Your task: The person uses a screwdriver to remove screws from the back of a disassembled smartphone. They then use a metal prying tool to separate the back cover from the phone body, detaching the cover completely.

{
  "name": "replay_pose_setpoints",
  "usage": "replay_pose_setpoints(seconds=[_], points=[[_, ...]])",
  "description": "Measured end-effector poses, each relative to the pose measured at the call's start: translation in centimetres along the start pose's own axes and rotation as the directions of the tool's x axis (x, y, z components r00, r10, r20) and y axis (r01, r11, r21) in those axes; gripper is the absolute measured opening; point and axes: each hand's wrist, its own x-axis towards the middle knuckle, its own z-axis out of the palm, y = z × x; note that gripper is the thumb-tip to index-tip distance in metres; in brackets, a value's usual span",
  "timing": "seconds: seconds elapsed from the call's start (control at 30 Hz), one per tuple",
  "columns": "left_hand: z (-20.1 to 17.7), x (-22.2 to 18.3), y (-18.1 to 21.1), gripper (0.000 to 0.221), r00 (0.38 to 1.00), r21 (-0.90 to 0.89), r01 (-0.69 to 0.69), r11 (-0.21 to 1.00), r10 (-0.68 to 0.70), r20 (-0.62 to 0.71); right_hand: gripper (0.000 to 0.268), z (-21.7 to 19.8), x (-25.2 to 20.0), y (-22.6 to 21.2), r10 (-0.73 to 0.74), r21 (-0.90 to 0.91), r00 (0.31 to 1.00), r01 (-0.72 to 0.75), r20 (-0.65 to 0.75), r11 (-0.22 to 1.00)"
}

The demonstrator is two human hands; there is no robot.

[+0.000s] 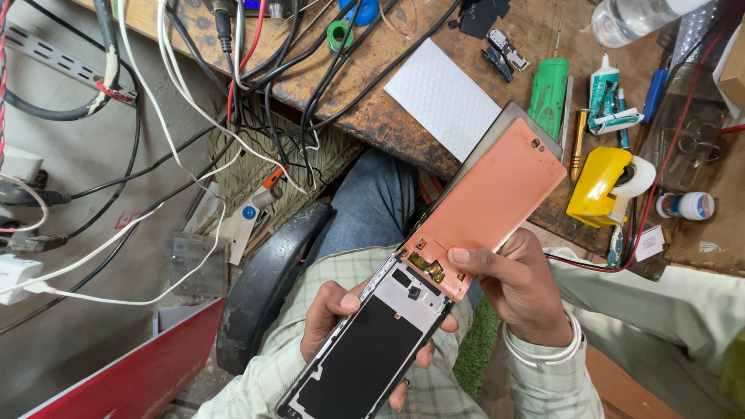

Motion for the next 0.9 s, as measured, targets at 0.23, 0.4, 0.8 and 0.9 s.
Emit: replay_pose_setpoints(seconds=[0.23,0.4,0.8,0.9], points=[[0.3,-0.2,0.2,0.084,1.000,0.120,-0.011,0.993,0.011,-0.006,0.016,0.2,0.1,-0.1,0.015,0.009,1.000,-0.015,-0.002,1.000],[0.6,0.0,0.7,0.090,0.996,0.427,-0.038,0.904,0.068,-0.056,0.017,0.6,-0.2,-0.3,-0.081,-0.012,0.995,0.082,0.055,0.997],[2.3,1.8,-1.5,0.100,0.870,0.995,-0.082,-0.061,0.483,0.101,0.022,0.2,1.4,5.9,-0.460,0.583,0.862,0.266,0.212,0.767],[1.8,2.9,-1.9,0.071,0.813,0.990,-0.098,0.102,0.581,0.020,0.021,0.0,1.1,7.8,-0.460,0.698,0.875,0.236,0.150,0.676]])
